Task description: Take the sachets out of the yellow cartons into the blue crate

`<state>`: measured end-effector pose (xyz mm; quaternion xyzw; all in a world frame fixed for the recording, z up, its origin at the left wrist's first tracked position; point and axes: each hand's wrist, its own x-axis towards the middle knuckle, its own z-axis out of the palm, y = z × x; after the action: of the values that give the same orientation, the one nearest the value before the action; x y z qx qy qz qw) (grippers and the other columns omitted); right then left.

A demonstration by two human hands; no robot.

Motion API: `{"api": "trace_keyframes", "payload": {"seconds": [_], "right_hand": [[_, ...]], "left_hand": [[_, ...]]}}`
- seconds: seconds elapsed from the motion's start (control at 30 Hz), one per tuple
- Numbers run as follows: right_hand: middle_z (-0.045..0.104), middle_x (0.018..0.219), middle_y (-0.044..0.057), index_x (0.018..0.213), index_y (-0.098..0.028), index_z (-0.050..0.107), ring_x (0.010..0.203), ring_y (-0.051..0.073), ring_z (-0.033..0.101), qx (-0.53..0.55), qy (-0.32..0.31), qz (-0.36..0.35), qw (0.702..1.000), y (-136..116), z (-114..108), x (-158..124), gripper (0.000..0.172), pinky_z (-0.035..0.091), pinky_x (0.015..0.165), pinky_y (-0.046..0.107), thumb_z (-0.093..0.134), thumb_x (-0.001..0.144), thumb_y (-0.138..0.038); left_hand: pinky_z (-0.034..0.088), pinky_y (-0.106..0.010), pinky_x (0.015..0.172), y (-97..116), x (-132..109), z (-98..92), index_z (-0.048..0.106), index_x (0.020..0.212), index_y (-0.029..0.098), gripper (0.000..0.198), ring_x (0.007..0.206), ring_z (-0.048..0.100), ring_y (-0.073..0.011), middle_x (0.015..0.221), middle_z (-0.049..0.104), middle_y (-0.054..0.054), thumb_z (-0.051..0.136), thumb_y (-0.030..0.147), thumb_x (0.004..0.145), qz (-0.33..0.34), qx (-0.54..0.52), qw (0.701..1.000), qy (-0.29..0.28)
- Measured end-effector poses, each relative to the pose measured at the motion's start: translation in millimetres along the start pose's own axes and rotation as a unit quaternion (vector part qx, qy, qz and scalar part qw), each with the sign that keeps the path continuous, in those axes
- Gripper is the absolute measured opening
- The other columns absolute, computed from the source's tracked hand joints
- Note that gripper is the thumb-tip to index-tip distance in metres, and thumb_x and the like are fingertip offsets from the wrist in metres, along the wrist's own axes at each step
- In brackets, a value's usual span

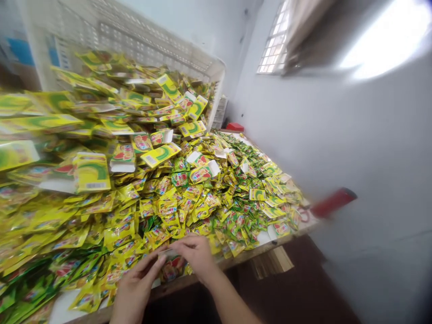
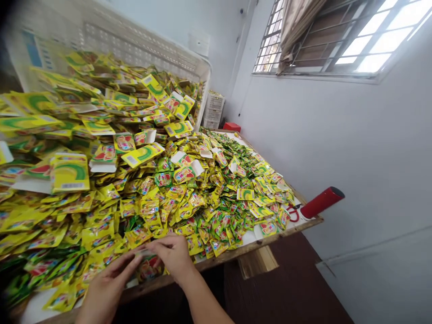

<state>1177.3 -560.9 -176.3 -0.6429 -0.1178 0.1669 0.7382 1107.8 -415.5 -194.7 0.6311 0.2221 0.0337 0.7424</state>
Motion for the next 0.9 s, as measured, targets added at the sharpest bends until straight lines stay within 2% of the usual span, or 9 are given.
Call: {"api": "trace_keyframes", "payload": {"seconds": [0.1,0.2,0.27,0.37,0.43,0.57,0.67,0.8,0.9], "right_hand": [[0.062,0.072,0.001,0.088,-0.018,0.078,0.051,0.011,0.056,0.010,0.004,0.011,1.000,4.3,3.1,2.4,0.034,0.050,0.046,0.024,0.076,0.073,-0.048],[0.061,0.062,-0.001,0.085,-0.017,0.075,0.046,0.012,0.056,0.006,0.029,0.019,0.999,12.0,6.0,3.8,0.032,0.048,0.043,0.023,0.079,0.068,-0.043],[0.060,0.058,-0.002,0.080,-0.017,0.074,0.044,0.012,0.056,0.015,0.038,0.023,0.999,15.5,6.6,4.3,0.030,0.048,0.043,0.023,0.081,0.066,-0.042],[0.062,0.057,-0.001,0.075,-0.016,0.073,0.044,0.013,0.058,0.029,0.040,0.026,0.998,16.6,5.5,3.7,0.031,0.049,0.044,0.024,0.082,0.064,-0.044],[0.063,0.060,0.000,0.075,-0.017,0.073,0.046,0.014,0.059,0.022,0.037,0.019,0.999,16.4,3.7,2.4,0.033,0.049,0.044,0.025,0.083,0.063,-0.046],[0.067,0.075,0.003,0.079,-0.016,0.074,0.053,0.015,0.063,0.005,0.009,0.003,1.000,16.8,-0.5,-1.0,0.039,0.051,0.048,0.026,0.082,0.063,-0.051],[0.066,0.071,0.003,0.080,-0.016,0.074,0.054,0.016,0.063,-0.014,0.011,0.022,1.000,16.8,-1.8,-0.9,0.040,0.050,0.048,0.025,0.082,0.062,-0.051],[0.065,0.065,0.001,0.076,-0.017,0.075,0.056,0.015,0.061,-0.082,0.039,0.002,0.996,15.1,-3.3,3.7,0.022,0.049,0.051,0.024,0.081,0.066,-0.036],[0.065,0.063,0.000,0.074,-0.019,0.076,0.056,0.014,0.059,-0.126,0.035,-0.016,0.991,11.7,-6.0,5.6,0.012,0.045,0.052,0.023,0.079,0.068,-0.028]], "left_hand": [[0.037,-0.038,0.114,-2.1,-1.6,-4.8,0.069,0.107,0.022,0.047,0.126,0.052,-0.0258,0.118,0.069,-0.003,0.076,0.050,0.071,0.052,0.067,0.996,0.036],[0.042,-0.042,0.109,3.5,-1.6,-5.4,0.066,0.114,0.023,0.049,0.119,0.057,-0.0269,0.122,0.066,-0.004,0.073,0.051,0.073,0.080,0.090,0.993,0.019],[0.047,-0.040,0.104,7.2,-0.8,-4.8,0.065,0.113,0.024,0.047,0.113,0.060,-0.0265,0.121,0.066,-0.004,0.073,0.050,0.074,0.098,0.109,0.989,0.001],[0.053,-0.035,0.096,8.1,0.8,-6.2,0.068,0.105,0.021,0.041,0.103,0.064,-0.0250,0.111,0.070,-0.006,0.073,0.048,0.075,0.116,0.135,0.984,-0.014],[0.054,-0.033,0.093,6.2,2.1,-9.2,0.068,0.106,0.021,0.041,0.100,0.065,-0.0239,0.110,0.070,-0.006,0.073,0.047,0.075,0.118,0.134,0.984,-0.020],[0.051,-0.034,0.099,3.8,5.8,-16.8,0.068,0.110,0.022,0.041,0.107,0.064,-0.0238,0.114,0.069,-0.005,0.074,0.045,0.075,0.110,0.131,0.984,-0.041],[0.052,-0.033,0.099,6.3,9.8,-20.2,0.073,0.101,0.021,0.035,0.106,0.065,-0.0243,0.111,0.071,-0.006,0.075,0.045,0.074,0.120,0.158,0.978,-0.060],[0.058,-0.029,0.088,10.4,14.7,-20.6,0.076,0.097,0.024,0.032,0.098,0.069,-0.0229,0.103,0.075,-0.005,0.075,0.045,0.073,0.169,0.196,0.964,-0.057],[0.056,-0.028,0.092,10.5,16.0,-22.4,0.077,0.096,0.028,0.025,0.097,0.070,-0.0206,0.101,0.076,-0.003,0.074,0.043,0.076,0.237,0.238,0.939,-0.074]]}}
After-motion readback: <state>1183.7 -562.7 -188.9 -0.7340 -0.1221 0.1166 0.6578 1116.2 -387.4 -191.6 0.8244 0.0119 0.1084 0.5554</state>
